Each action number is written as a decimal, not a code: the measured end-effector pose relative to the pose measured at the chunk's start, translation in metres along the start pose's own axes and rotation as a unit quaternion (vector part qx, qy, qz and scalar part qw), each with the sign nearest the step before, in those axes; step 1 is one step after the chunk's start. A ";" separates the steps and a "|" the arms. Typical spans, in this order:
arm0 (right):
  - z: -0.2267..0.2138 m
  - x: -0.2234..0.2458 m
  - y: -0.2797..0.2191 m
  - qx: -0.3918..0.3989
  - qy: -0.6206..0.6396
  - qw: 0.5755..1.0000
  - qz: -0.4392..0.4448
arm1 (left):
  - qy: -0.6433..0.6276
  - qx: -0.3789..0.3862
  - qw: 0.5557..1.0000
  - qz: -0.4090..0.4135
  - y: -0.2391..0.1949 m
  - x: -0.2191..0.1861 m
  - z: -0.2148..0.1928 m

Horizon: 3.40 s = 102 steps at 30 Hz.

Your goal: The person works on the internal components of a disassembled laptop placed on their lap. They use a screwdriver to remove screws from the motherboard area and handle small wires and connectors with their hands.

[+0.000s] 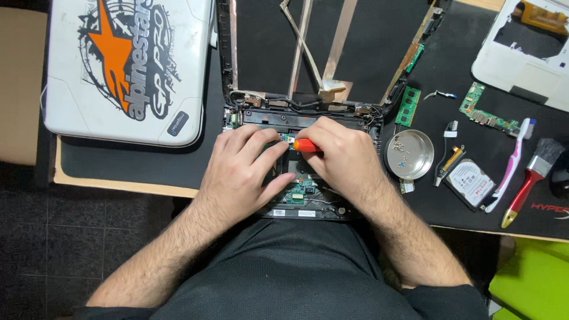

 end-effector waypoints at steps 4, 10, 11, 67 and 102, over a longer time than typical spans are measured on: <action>-0.004 0.003 0.002 0.013 -0.015 1.000 -0.003 | 0.003 -0.003 1.000 0.000 -0.001 0.000 0.000; -0.003 0.001 0.008 0.040 -0.030 0.999 0.010 | 0.009 0.003 1.000 -0.001 -0.002 0.002 0.003; -0.002 -0.001 0.007 0.041 -0.016 0.999 0.013 | 0.010 0.002 1.000 0.000 -0.002 0.002 0.003; 0.010 -0.007 0.001 -0.010 0.034 0.999 0.012 | 0.002 0.014 1.000 0.000 -0.005 0.004 0.002; 0.016 -0.006 0.006 0.017 0.083 0.992 0.093 | 0.005 0.006 1.000 0.009 -0.005 0.004 -0.002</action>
Point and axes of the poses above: each hand's wrist, its own y-axis towards the middle knuckle, its own z-axis out of the palm, x = y × z, the point moved 2 cm from there along y, towards the middle knuckle, and after that the axes turned 10 degrees about x, right-handed, at the moved point
